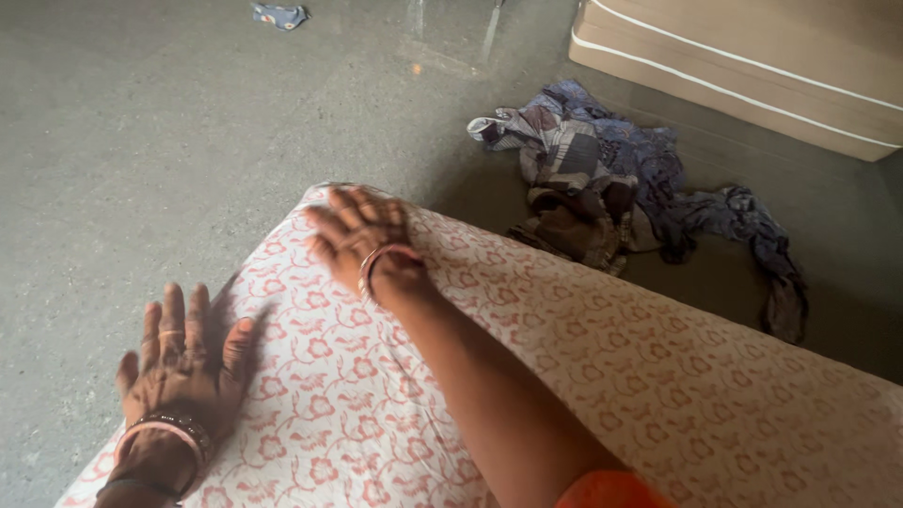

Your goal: The person smooths a patterned bed sheet on a mattress by hand, repeatedly pressing and pulling the fabric to remove wrinkles. The person works along the edges and across the surface of the sheet, ensuring it lies flat.

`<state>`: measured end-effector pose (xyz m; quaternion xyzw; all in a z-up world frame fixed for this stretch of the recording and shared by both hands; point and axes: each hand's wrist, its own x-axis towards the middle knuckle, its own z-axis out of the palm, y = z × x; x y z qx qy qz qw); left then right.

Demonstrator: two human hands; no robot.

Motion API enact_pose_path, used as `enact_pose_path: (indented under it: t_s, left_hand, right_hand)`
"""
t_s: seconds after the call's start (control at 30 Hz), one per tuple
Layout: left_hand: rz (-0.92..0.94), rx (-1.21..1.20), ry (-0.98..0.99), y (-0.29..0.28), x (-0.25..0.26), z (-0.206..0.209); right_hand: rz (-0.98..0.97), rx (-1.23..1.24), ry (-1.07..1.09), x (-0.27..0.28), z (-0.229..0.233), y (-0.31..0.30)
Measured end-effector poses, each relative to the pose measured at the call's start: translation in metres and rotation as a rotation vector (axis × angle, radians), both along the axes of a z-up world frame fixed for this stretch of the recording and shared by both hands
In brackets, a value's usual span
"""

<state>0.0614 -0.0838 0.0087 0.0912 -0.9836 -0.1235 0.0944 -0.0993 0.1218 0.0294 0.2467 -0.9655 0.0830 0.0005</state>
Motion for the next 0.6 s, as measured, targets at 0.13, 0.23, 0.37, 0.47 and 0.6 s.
enact_pose_path:
  t_s: [0.13, 0.23, 0.37, 0.47, 0.6]
  left_hand:
    - [-0.283, 0.015, 0.164, 0.009, 0.005, 0.004]
    - [-0.320, -0.074, 0.191, 0.015, 0.006, 0.010]
    - [-0.545, -0.097, 0.300, 0.075, 0.007, 0.006]
    - [-0.797, -0.141, 0.218, 0.169, 0.021, 0.004]
    - [-0.697, -0.390, -0.092, 0.241, 0.011, 0.023]
  right_hand:
    - [-0.343, -0.021, -0.210, -0.001, 0.016, 0.052]
    - [-0.475, 0.089, -0.222, 0.024, 0.034, 0.091]
    - [-0.267, 0.074, -0.128, 0.099, 0.043, 0.133]
    - [-0.243, 0.117, -0.242, 0.150, 0.035, 0.155]
    - [-0.292, 0.050, 0.058, 0.169, 0.011, 0.191]
